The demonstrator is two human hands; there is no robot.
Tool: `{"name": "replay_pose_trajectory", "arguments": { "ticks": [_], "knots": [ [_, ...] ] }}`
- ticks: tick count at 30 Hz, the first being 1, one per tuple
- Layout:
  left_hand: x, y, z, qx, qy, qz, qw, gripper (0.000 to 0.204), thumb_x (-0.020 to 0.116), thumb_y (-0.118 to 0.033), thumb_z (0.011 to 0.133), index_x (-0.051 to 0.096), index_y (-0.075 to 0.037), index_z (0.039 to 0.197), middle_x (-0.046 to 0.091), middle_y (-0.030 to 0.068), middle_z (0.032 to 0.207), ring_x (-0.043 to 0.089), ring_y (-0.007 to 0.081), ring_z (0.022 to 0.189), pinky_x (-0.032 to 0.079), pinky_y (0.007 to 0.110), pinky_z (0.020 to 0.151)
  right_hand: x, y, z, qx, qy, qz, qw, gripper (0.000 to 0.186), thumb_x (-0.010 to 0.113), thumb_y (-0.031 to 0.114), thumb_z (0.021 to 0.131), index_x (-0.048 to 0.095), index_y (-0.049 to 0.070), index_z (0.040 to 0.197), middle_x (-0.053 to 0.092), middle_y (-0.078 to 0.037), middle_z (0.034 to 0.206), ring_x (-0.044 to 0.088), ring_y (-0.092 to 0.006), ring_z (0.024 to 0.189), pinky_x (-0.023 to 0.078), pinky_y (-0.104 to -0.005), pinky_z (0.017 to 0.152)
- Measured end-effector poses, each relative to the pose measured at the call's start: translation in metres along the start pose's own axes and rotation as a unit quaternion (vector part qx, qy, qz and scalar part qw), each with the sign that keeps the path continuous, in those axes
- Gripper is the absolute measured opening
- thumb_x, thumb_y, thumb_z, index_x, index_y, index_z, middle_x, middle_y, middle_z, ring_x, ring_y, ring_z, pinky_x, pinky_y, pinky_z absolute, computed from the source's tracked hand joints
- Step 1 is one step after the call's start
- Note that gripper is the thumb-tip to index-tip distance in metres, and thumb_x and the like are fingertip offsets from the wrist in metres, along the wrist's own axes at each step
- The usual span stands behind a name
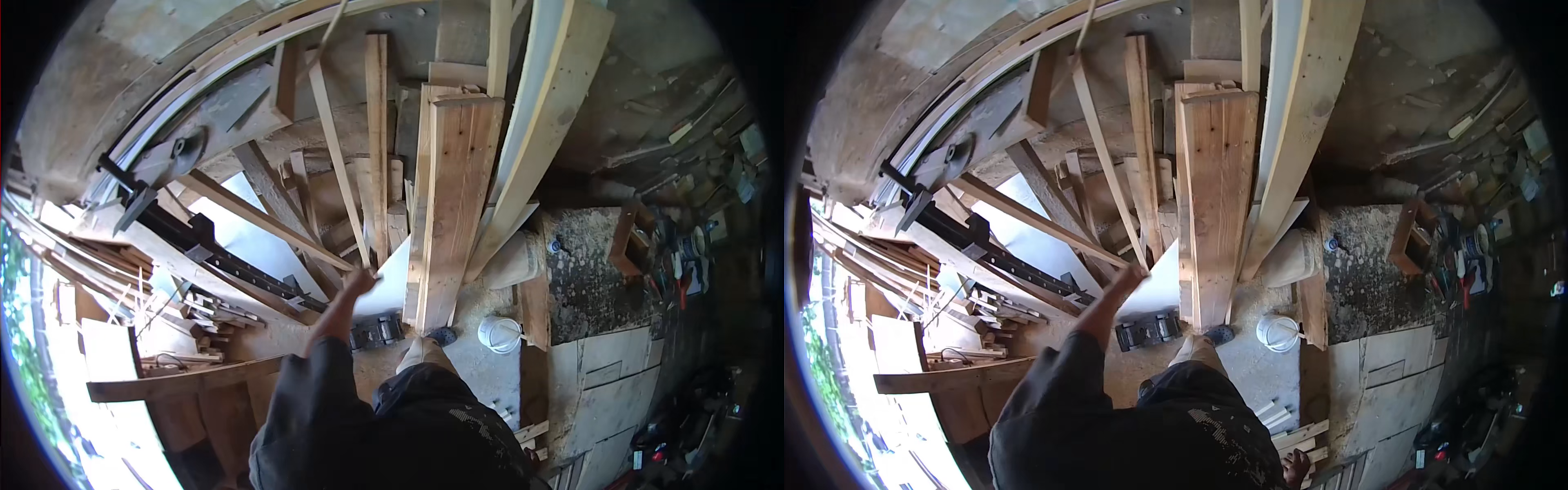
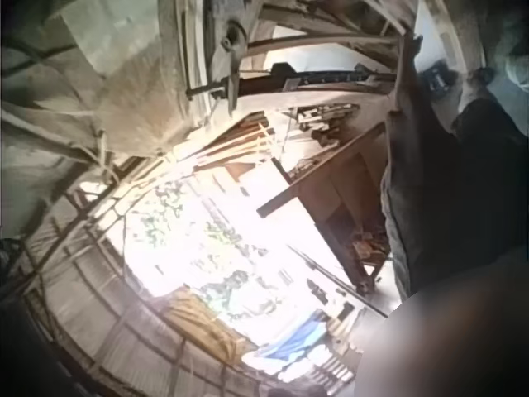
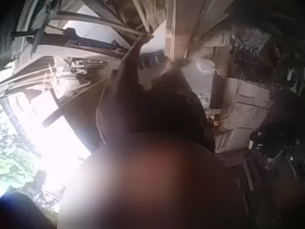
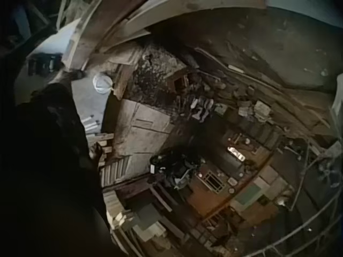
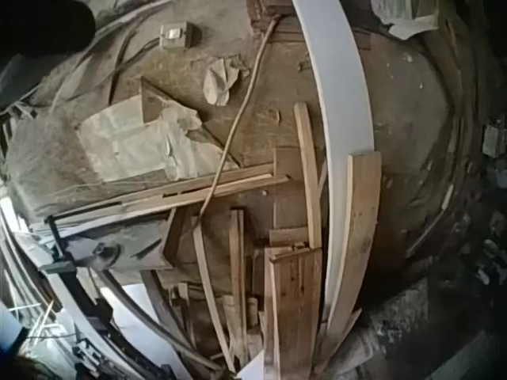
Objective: The person measures wood planks with a tape measure, then hammers them at a workbench.
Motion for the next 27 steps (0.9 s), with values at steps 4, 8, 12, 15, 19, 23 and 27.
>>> {"name": "replay_pose_trajectory", "arguments": {
  "ticks": [4, 8, 12, 15, 19, 23, 27],
  "knots": [
    [0.120, -0.010, -0.104, -0.042, 0.195, -0.040, 0.979, 0.056, 0.053, -0.061, 0.084, 0.070, -0.011, 0.102, 0.068, 0.0187, 0.101, 0.064, 0.0359, 0.097, 0.050, 0.044, 0.084, 0.056, 0.043, -0.027, -0.028, -0.058, -0.128, 0.990, 0.046, 0.065, 0.034, 0.089, 0.053, 0.005, 0.124, 0.062, -0.016, 0.103, 0.064, -0.0308, 0.086, 0.052, -0.0463, 0.071],
    [0.152, -0.075, -0.217, -0.087, 0.361, -0.150, 0.916, 0.048, 0.059, -0.054, 0.085, 0.072, -0.011, 0.103, 0.068, 0.0158, 0.108, 0.066, 0.0307, 0.090, 0.052, 0.042, 0.081, -0.067, -0.028, 0.062, -0.205, -0.014, -0.205, 0.957, 0.046, 0.066, 0.038, 0.088, 0.056, 0.005, 0.119, 0.062, -0.012, 0.096, 0.064, -0.0270, 0.079, 0.052, -0.0410, 0.065],
    [0.174, -0.027, -0.227, -0.214, 0.361, -0.279, 0.864, 0.039, 0.060, -0.047, 0.089, 0.065, -0.019, 0.117, 0.068, 0.0040, 0.107, 0.067, 0.0227, 0.090, 0.052, 0.046, 0.079, -0.058, -0.047, 0.139, -0.215, -0.032, -0.176, 0.960, 0.038, 0.067, 0.036, 0.087, 0.064, 0.004, 0.107, 0.067, -0.009, 0.083, 0.064, -0.0187, 0.066, 0.051, -0.0333, 0.053],
    [0.147, 0.015, -0.210, -0.252, 0.281, -0.297, 0.877, 0.037, 0.058, -0.044, 0.091, 0.060, -0.015, 0.115, 0.067, 0.0058, 0.106, 0.064, 0.0228, 0.082, 0.052, 0.042, 0.072, -0.027, -0.007, 0.004, -0.221, -0.029, -0.023, 0.975, 0.040, 0.065, 0.033, 0.089, 0.059, 0.003, 0.115, 0.068, -0.008, 0.088, 0.067, -0.0192, 0.071, 0.052, -0.0304, 0.059],
    [0.090, -0.015, -0.188, -0.211, 0.165, -0.295, 0.917, 0.031, 0.065, -0.035, 0.090, 0.059, -0.012, 0.110, 0.069, 0.0069, 0.088, 0.067, 0.0208, 0.067, 0.051, 0.037, 0.054, -0.071, -0.111, -0.003, -0.175, -0.080, 0.008, 0.981, 0.032, 0.065, 0.030, 0.090, 0.061, 0.008, 0.112, 0.069, -0.010, 0.091, 0.068, -0.0217, 0.074, 0.054, -0.0363, 0.060],
    [0.106, -0.071, -0.181, -0.130, 0.194, -0.248, 0.940, 0.032, 0.066, -0.034, 0.089, 0.060, -0.011, 0.110, 0.069, 0.0078, 0.089, 0.067, 0.0210, 0.068, 0.051, 0.037, 0.053, -0.093, -0.288, 0.014, -0.061, -0.099, 0.164, 0.980, 0.032, 0.066, 0.033, 0.088, 0.061, 0.009, 0.108, 0.068, -0.010, 0.091, 0.068, -0.0244, 0.073, 0.054, -0.0380, 0.060],
    [0.123, -0.145, -0.224, -0.013, 0.260, -0.210, 0.943, 0.038, 0.067, -0.035, 0.089, 0.060, -0.009, 0.116, 0.069, 0.0115, 0.100, 0.067, 0.0233, 0.072, 0.054, 0.042, 0.066, -0.060, -0.493, -0.001, 0.120, -0.095, 0.242, 0.958, 0.031, 0.068, 0.039, 0.085, 0.062, 0.016, 0.104, 0.068, -0.006, 0.089, 0.068, -0.0272, 0.079, 0.053, -0.0490, 0.067]
  ]
}}
Point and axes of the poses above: each hand's wrist, its own z-axis towards the middle knuckle, its own x-axis out of the palm, y = z × x, the point moved 9 cm from there along z, towards the middle knuckle
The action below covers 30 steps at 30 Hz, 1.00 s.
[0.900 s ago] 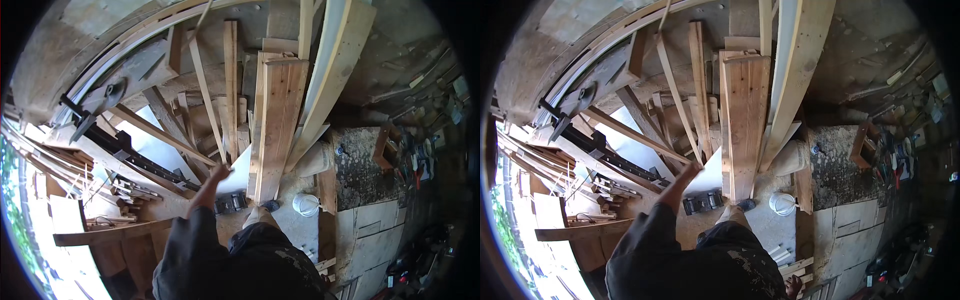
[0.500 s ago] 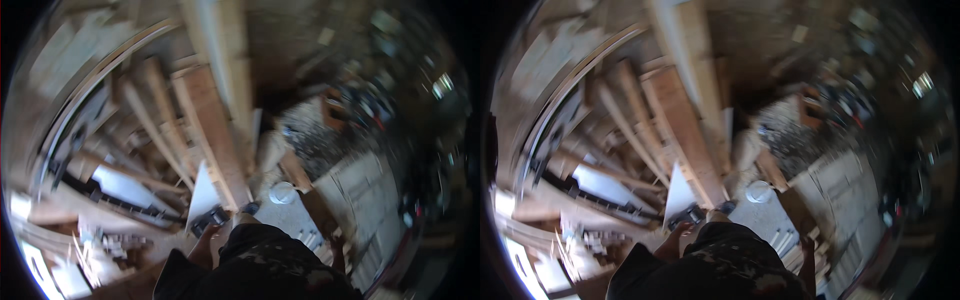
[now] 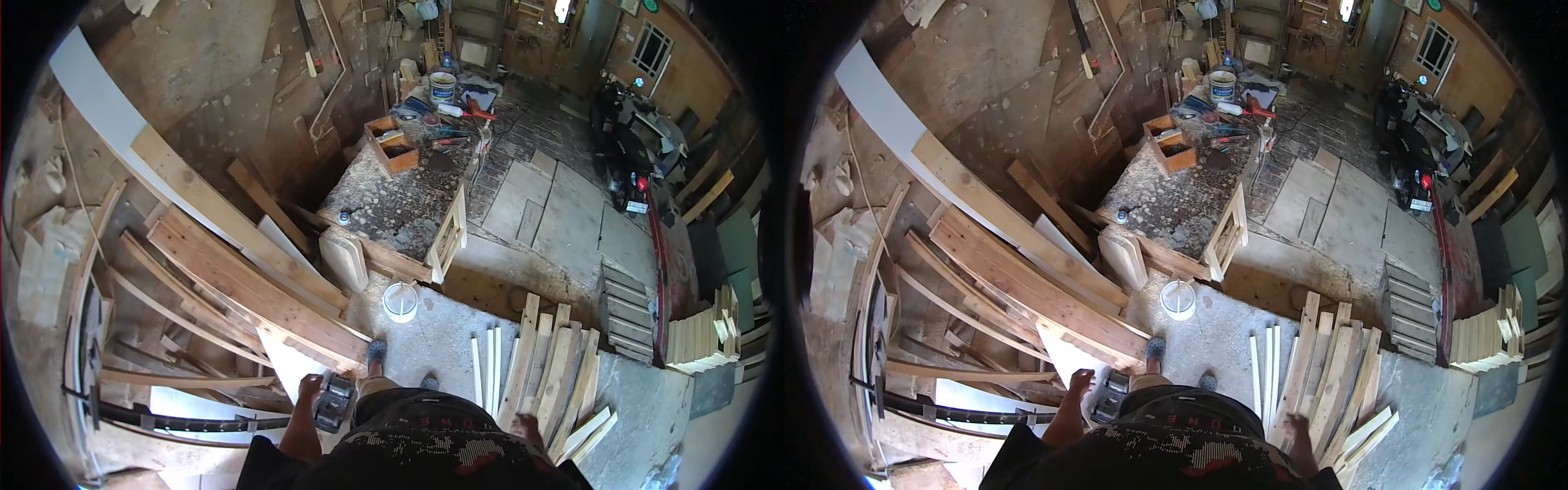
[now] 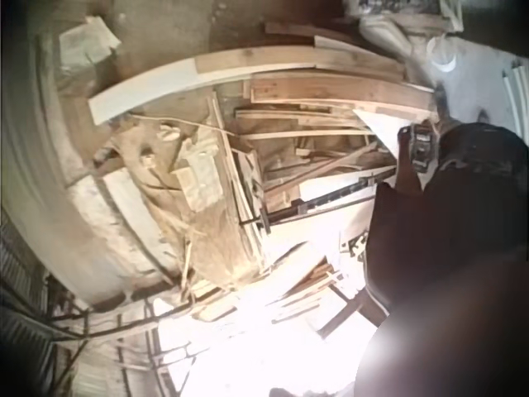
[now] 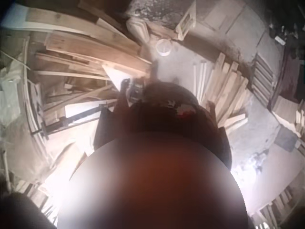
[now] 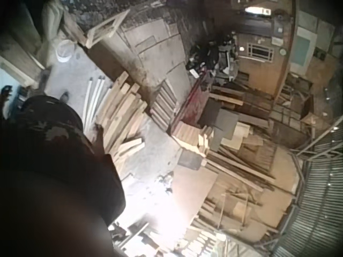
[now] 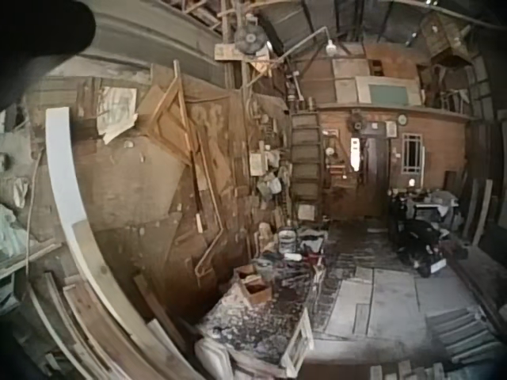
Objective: The person measures wood planks with a tape measure, then hammers them at a workbench.
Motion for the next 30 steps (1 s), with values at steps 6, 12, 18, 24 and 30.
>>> {"name": "replay_pose_trajectory", "arguments": {
  "ticks": [6, 12, 18, 24, 30],
  "knots": [
    [0.100, -0.038, -0.034, 0.164, 0.100, 0.132, 0.972, 0.045, 0.072, -0.042, 0.082, 0.066, -0.010, 0.113, 0.072, 0.0109, 0.090, 0.067, 0.0218, 0.082, 0.054, 0.036, 0.075, -0.019, -0.117, -0.002, -0.581, 0.095, -0.408, 0.698, 0.025, 0.057, 0.024, 0.091, 0.060, 0.011, 0.113, 0.063, -0.009, 0.086, 0.062, -0.0226, 0.068, 0.048, -0.0357, 0.055],
    [0.103, -0.070, -0.066, 0.209, 0.054, 0.327, 0.920, 0.053, 0.065, -0.054, 0.081, 0.065, -0.012, 0.113, 0.069, 0.0163, 0.103, 0.065, 0.0364, 0.099, 0.050, 0.047, 0.090, 0.115, 0.064, -0.016, -0.607, 0.252, -0.368, 0.658, 0.027, 0.057, 0.025, 0.091, 0.059, 0.011, 0.115, 0.063, -0.010, 0.089, 0.062, -0.0233, 0.072, 0.049, -0.0369, 0.058],
    [0.002, -0.038, -0.123, 0.109, -0.098, 0.156, 0.977, 0.039, 0.062, -0.045, 0.084, 0.066, -0.014, 0.107, 0.071, 0.0133, 0.093, 0.067, 0.0330, 0.092, 0.052, 0.044, 0.084, 0.185, 0.175, -0.011, -0.560, 0.343, -0.381, 0.651, 0.030, 0.056, 0.026, 0.092, 0.057, 0.010, 0.116, 0.062, -0.011, 0.093, 0.062, -0.0240, 0.076, 0.049, -0.0382, 0.062],
    [-0.045, 0.124, -0.184, 0.036, -0.207, 0.062, 0.976, 0.039, 0.063, -0.040, 0.083, 0.066, -0.017, 0.114, 0.071, 0.0140, 0.095, 0.066, 0.0312, 0.096, 0.051, 0.044, 0.085, 0.298, 0.257, -0.038, -0.490, 0.413, -0.438, 0.631, 0.032, 0.056, 0.027, 0.092, 0.056, 0.010, 0.118, 0.062, -0.012, 0.096, 0.062, -0.0248, 0.081, 0.050, -0.0396, 0.066],
    [-0.034, 0.312, -0.323, -0.131, -0.236, -0.039, 0.962, 0.045, 0.062, -0.047, 0.083, 0.067, -0.013, 0.111, 0.067, 0.0137, 0.111, 0.062, 0.0329, 0.106, 0.049, 0.043, 0.091, 0.399, 0.273, -0.088, -0.401, 0.420, -0.520, 0.627, 0.034, 0.055, 0.029, 0.092, 0.055, 0.009, 0.120, 0.062, -0.012, 0.100, 0.063, -0.0255, 0.086, 0.050, -0.0409, 0.069]
  ]
}}
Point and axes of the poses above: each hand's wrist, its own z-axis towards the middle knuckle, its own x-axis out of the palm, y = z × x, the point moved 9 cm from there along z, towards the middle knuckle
